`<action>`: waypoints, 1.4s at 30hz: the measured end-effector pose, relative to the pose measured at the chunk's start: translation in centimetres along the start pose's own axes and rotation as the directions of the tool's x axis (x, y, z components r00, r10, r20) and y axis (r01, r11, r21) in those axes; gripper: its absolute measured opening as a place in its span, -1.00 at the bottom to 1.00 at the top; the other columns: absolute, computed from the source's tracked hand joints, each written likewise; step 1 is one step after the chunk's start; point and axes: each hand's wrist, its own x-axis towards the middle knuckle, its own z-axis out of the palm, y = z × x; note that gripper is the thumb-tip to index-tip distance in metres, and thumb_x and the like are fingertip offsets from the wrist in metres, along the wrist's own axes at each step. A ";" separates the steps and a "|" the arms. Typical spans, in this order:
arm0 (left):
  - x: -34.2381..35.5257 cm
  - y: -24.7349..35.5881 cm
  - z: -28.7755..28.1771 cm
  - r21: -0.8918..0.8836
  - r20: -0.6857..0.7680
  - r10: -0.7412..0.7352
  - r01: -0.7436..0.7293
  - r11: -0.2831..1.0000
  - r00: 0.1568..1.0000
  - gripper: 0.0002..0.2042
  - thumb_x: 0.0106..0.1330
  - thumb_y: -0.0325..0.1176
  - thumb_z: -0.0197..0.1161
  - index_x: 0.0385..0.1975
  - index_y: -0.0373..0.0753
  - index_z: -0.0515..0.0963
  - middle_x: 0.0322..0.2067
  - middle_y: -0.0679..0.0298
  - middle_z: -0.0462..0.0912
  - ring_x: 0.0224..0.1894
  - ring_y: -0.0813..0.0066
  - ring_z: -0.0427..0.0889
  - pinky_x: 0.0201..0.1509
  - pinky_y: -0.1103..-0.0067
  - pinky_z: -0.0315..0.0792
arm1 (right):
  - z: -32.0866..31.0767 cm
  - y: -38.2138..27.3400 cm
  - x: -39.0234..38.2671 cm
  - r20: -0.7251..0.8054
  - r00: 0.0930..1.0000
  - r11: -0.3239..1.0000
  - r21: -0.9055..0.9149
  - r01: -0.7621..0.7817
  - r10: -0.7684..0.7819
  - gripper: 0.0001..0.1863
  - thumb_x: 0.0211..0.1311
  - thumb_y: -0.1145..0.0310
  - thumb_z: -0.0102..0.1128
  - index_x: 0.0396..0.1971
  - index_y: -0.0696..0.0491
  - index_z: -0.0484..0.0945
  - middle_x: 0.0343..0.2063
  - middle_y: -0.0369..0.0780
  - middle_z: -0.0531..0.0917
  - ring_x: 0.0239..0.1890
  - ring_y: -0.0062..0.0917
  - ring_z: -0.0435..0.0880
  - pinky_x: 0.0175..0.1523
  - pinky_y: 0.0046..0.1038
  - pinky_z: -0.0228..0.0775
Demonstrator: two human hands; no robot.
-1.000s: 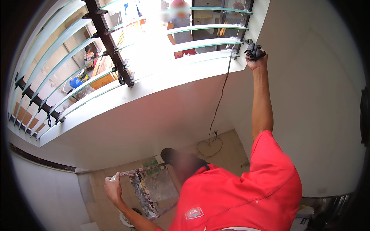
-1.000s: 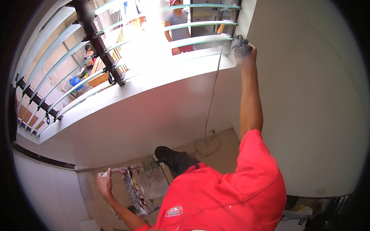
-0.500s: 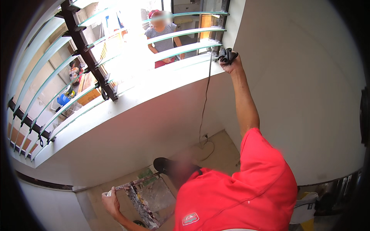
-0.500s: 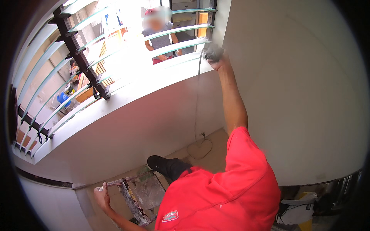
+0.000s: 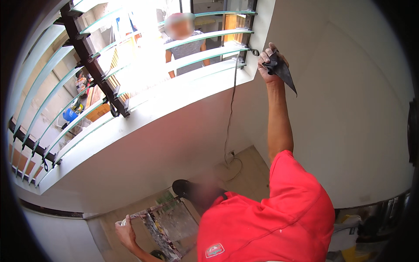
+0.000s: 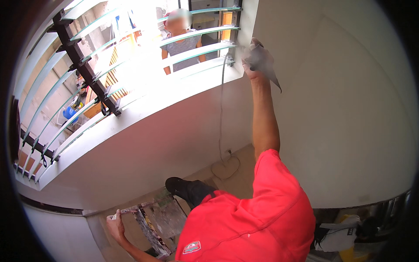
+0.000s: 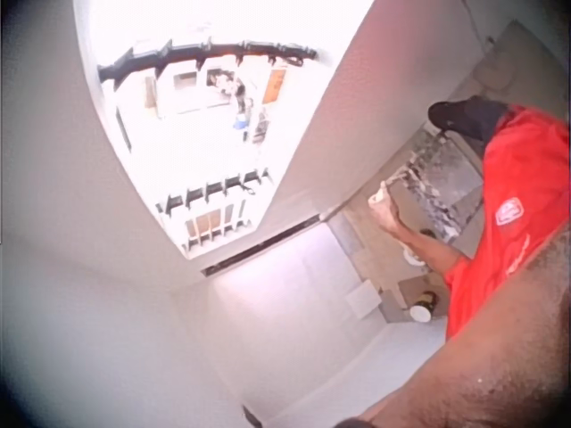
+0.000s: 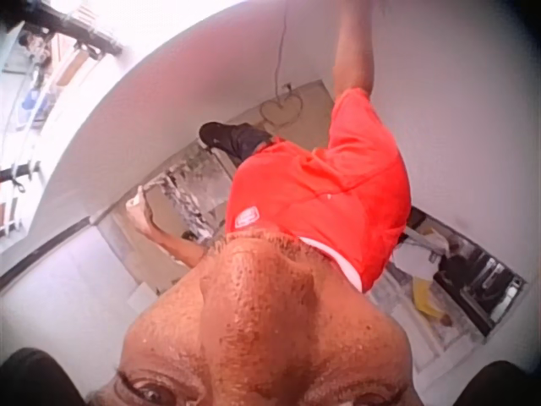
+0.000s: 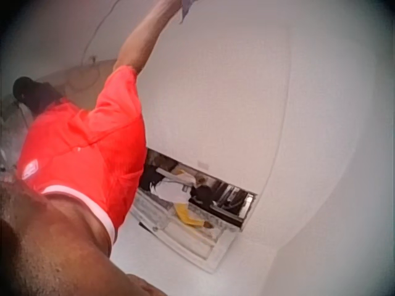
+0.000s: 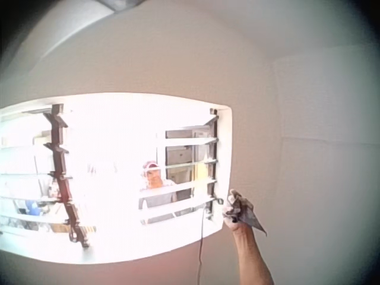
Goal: The person uses a putty knife to apply white wall compound to the wall beneath a glass-paneled window. They repeatedly scoop compound from a bucket and spread it along the wall surface, working in short strokes.
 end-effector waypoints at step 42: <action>-0.1 0.4 -0.5 0.031 0.047 -0.014 0.013 0.999 0.999 -0.37 0.24 0.20 0.38 -0.16 -0.41 0.62 -0.25 -0.17 0.72 -0.15 -0.16 0.69 -0.04 0.15 0.51 | -1.4 1.7 -0.5 -0.664 0.725 0.936 -0.109 -0.334 0.181 -0.69 0.36 0.14 0.06 -0.14 0.00 0.65 -0.47 -0.37 0.64 -0.56 -0.66 0.54 -0.56 -0.59 0.22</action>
